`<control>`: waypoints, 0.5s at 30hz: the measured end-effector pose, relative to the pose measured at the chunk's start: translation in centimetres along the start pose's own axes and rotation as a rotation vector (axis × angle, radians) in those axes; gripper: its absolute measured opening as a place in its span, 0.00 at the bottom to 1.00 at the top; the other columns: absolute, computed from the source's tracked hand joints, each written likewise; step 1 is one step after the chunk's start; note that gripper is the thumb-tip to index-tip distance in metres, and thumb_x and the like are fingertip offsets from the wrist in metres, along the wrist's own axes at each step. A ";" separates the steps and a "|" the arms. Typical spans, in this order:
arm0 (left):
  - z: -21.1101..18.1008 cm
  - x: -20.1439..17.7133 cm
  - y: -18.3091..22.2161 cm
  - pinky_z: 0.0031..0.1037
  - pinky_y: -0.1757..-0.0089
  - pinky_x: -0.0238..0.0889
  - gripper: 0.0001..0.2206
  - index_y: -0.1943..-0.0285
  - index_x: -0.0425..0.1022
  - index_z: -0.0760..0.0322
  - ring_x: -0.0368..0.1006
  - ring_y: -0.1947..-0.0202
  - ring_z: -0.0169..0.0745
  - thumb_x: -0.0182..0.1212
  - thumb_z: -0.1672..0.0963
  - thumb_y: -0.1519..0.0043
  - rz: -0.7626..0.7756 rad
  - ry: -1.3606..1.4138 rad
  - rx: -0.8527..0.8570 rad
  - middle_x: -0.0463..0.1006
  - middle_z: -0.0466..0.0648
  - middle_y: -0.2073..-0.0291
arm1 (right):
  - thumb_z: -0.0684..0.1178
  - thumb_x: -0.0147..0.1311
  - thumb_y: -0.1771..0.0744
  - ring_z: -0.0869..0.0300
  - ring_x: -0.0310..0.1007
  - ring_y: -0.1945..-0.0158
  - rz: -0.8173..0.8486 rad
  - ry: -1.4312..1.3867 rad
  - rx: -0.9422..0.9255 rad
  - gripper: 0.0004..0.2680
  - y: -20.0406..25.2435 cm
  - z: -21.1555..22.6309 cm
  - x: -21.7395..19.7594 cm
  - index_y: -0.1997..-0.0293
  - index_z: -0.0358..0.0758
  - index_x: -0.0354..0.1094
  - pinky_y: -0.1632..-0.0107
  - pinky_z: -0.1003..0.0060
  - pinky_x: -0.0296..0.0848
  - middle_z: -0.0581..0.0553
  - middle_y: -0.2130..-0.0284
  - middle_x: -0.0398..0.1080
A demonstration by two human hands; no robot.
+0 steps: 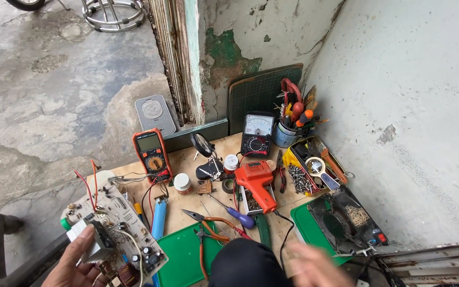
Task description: Testing and repairing a circuit board using a multimeter, soldering gun, and magnifying glass.
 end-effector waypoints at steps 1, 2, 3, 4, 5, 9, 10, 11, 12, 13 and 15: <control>0.1 0.6 0.3 0.30 0.53 0.70 0.15 0.38 0.79 0.38 0.78 0.55 0.36 0.69 0.45 0.32 -0.004 0.005 -0.024 0.84 0.37 0.50 | 0.52 0.55 0.31 0.68 0.86 0.47 -0.081 -0.002 0.335 0.12 -2.2 -0.8 -4.5 0.45 0.58 0.84 0.48 0.69 0.80 0.60 0.45 0.85; 0.4 1.3 0.6 0.34 0.49 0.74 0.17 0.36 0.79 0.43 0.78 0.54 0.39 0.69 0.46 0.32 -0.006 0.009 -0.050 0.84 0.39 0.50 | 0.54 0.54 0.30 0.66 0.87 0.52 -0.167 0.000 0.670 0.14 -2.7 -0.7 -9.2 0.39 0.60 0.83 0.51 0.66 0.80 0.60 0.50 0.87; 0.6 1.2 -0.8 0.34 0.49 0.74 0.17 0.36 0.79 0.43 0.78 0.54 0.39 0.69 0.46 0.32 -0.005 0.003 -0.051 0.84 0.39 0.50 | 0.54 0.54 0.30 0.66 0.87 0.52 -0.168 0.001 0.676 0.14 -4.4 -4.1 -10.5 0.39 0.60 0.83 0.51 0.66 0.80 0.60 0.50 0.87; 1.5 1.4 -2.2 0.31 0.54 0.69 0.16 0.40 0.81 0.42 0.78 0.56 0.40 0.70 0.45 0.34 0.026 -0.012 -0.131 0.85 0.39 0.51 | 0.46 0.56 0.28 0.60 0.82 0.46 -0.262 0.064 0.433 0.11 -7.3 -5.4 -12.8 0.39 0.46 0.81 0.42 0.62 0.76 0.49 0.45 0.84; 2.5 1.5 -3.4 0.27 0.60 0.63 0.15 0.44 0.83 0.40 0.78 0.58 0.41 0.71 0.43 0.35 0.057 -0.027 -0.211 0.86 0.39 0.53 | 0.39 0.59 0.25 0.53 0.77 0.41 -0.353 0.127 0.188 0.08 -9.5 -6.3 -15.0 0.38 0.32 0.78 0.33 0.57 0.71 0.38 0.41 0.80; 1.2 3.2 -3.1 0.30 0.62 0.63 0.18 0.37 0.82 0.43 0.76 0.58 0.43 0.69 0.45 0.34 0.076 -0.072 -0.099 0.85 0.42 0.51 | 0.57 0.52 0.27 0.48 0.79 0.40 0.115 0.145 0.675 0.16 -16.1 -20.0 -9.7 0.31 0.45 0.72 0.33 0.48 0.74 0.43 0.39 0.78; 0.9 3.7 -2.1 0.36 0.55 0.67 0.17 0.36 0.80 0.42 0.76 0.54 0.44 0.69 0.45 0.33 0.039 -0.067 -0.127 0.83 0.41 0.49 | 0.58 0.52 0.26 0.50 0.80 0.39 0.345 0.200 0.722 0.14 -16.3 -23.1 -6.2 0.36 0.50 0.75 0.31 0.49 0.74 0.46 0.39 0.80; 0.4 4.0 -1.1 0.41 0.48 0.72 0.17 0.36 0.77 0.42 0.77 0.50 0.46 0.69 0.46 0.32 0.003 -0.062 -0.154 0.82 0.40 0.48 | 0.60 0.52 0.26 0.51 0.82 0.38 0.575 0.258 0.764 0.12 -16.2 -26.2 -2.9 0.41 0.55 0.78 0.29 0.49 0.75 0.48 0.39 0.82; 0.4 4.2 -0.7 0.41 0.48 0.72 0.17 0.36 0.77 0.42 0.77 0.50 0.46 0.69 0.46 0.32 -0.003 -0.053 -0.155 0.82 0.40 0.48 | 0.60 0.52 0.26 0.51 0.82 0.38 0.581 0.259 0.755 0.12 -16.3 -29.2 -1.3 0.41 0.55 0.78 0.29 0.49 0.75 0.48 0.39 0.82; -0.1 4.5 -0.3 0.40 0.48 0.69 0.19 0.33 0.76 0.43 0.76 0.50 0.46 0.67 0.47 0.32 0.005 -0.074 -0.111 0.82 0.44 0.47 | 0.62 0.55 0.27 0.52 0.84 0.40 0.689 0.301 0.740 0.14 -15.9 -32.3 0.9 0.38 0.51 0.77 0.31 0.52 0.77 0.46 0.37 0.81; -0.5 4.4 -0.6 0.38 0.48 0.67 0.20 0.30 0.76 0.45 0.75 0.50 0.47 0.66 0.48 0.32 0.003 -0.085 -0.067 0.82 0.47 0.46 | 0.64 0.58 0.28 0.54 0.86 0.42 0.803 0.346 0.710 0.18 -15.8 -36.7 4.3 0.35 0.48 0.77 0.33 0.54 0.79 0.44 0.36 0.80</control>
Point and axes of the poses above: each hand's wrist, its own y-axis away from the middle knuckle, its own x-axis out of the palm, z = x × y, the point moved 10 cm from there along -y, towards the middle knuckle
